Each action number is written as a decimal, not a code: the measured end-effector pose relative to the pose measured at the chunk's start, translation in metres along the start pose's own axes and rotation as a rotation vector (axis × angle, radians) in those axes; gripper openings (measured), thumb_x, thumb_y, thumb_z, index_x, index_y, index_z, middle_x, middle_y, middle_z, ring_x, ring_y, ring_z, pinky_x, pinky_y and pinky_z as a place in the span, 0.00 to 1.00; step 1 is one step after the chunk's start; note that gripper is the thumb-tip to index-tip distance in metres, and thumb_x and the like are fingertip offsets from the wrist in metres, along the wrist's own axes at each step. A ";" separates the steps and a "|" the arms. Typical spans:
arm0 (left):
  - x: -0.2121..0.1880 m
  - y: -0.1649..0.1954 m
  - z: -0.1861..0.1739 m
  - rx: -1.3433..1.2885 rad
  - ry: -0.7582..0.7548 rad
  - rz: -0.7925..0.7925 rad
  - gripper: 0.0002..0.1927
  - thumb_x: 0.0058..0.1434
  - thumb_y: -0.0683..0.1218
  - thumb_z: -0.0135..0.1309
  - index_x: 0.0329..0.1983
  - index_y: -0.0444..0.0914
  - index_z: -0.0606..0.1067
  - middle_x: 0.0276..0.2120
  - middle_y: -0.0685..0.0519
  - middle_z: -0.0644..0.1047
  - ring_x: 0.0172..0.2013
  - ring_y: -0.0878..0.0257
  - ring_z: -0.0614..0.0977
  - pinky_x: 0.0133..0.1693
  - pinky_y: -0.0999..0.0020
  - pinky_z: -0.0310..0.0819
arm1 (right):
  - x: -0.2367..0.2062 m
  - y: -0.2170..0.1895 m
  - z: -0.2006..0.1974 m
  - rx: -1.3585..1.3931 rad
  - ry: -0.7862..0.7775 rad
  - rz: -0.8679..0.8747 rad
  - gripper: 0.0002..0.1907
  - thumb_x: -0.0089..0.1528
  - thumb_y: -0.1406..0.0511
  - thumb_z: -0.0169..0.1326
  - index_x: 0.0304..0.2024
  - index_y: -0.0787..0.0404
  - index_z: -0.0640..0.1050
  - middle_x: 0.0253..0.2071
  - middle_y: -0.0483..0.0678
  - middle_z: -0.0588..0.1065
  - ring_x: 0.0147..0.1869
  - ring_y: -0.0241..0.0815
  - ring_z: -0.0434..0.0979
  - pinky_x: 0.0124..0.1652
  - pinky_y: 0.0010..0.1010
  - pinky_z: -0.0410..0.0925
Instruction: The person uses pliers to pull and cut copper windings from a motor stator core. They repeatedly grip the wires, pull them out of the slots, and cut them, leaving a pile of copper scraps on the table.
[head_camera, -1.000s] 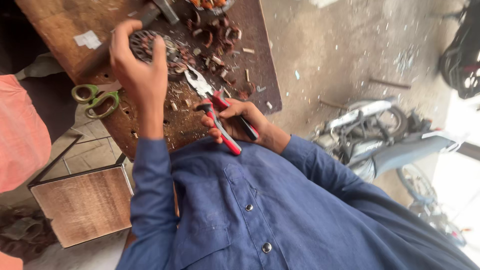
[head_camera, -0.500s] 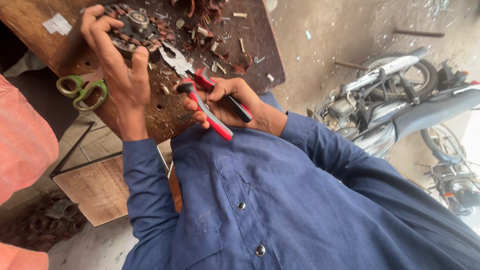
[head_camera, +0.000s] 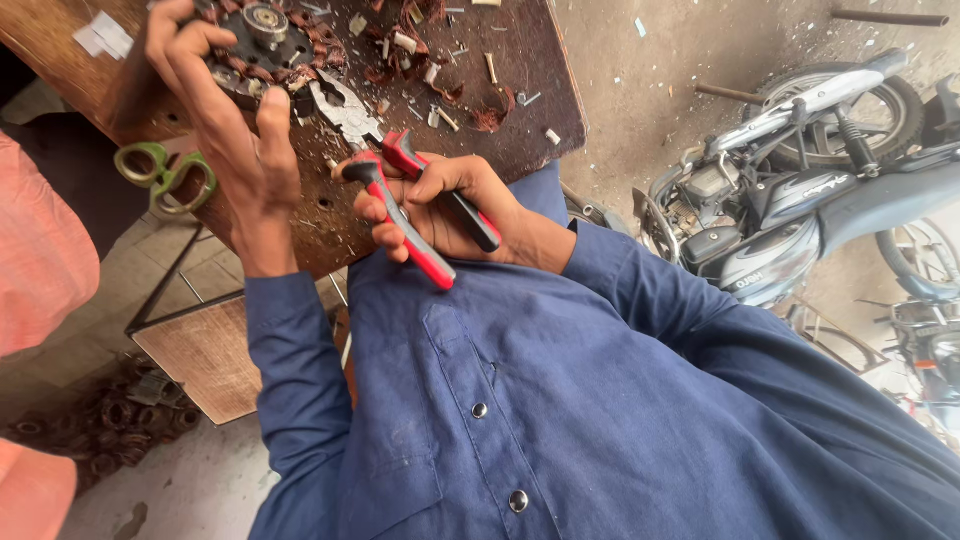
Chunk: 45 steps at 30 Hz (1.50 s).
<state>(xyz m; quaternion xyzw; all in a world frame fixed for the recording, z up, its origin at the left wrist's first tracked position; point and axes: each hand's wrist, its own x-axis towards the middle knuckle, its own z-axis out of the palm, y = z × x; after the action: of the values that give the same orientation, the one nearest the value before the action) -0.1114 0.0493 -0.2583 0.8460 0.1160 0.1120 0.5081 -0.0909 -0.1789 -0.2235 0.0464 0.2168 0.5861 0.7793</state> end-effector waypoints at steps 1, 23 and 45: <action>-0.001 -0.001 0.001 0.007 0.004 0.003 0.19 0.63 0.46 0.49 0.53 0.34 0.63 0.66 0.43 0.60 0.68 0.48 0.64 0.73 0.52 0.57 | 0.000 -0.001 0.004 -0.069 0.028 -0.017 0.32 0.62 0.72 0.46 0.70 0.68 0.62 0.49 0.59 0.71 0.47 0.52 0.75 0.50 0.44 0.74; -0.010 -0.026 0.005 -0.059 0.059 0.003 0.16 0.70 0.47 0.50 0.54 0.34 0.64 0.67 0.43 0.59 0.69 0.49 0.65 0.70 0.54 0.58 | 0.006 -0.004 0.005 -0.019 -0.015 0.020 0.36 0.61 0.71 0.45 0.72 0.74 0.57 0.49 0.62 0.73 0.48 0.54 0.79 0.53 0.44 0.76; -0.004 -0.012 0.013 0.019 0.125 0.070 0.13 0.70 0.49 0.50 0.49 0.36 0.66 0.61 0.42 0.62 0.65 0.49 0.67 0.69 0.51 0.60 | 0.006 0.001 0.018 0.020 0.057 0.067 0.34 0.64 0.68 0.45 0.72 0.74 0.58 0.57 0.65 0.71 0.53 0.52 0.76 0.56 0.46 0.71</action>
<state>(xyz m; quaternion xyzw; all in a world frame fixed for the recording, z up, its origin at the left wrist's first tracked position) -0.1117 0.0427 -0.2755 0.8457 0.1191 0.1811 0.4876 -0.0832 -0.1697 -0.2087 0.0448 0.2430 0.6106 0.7524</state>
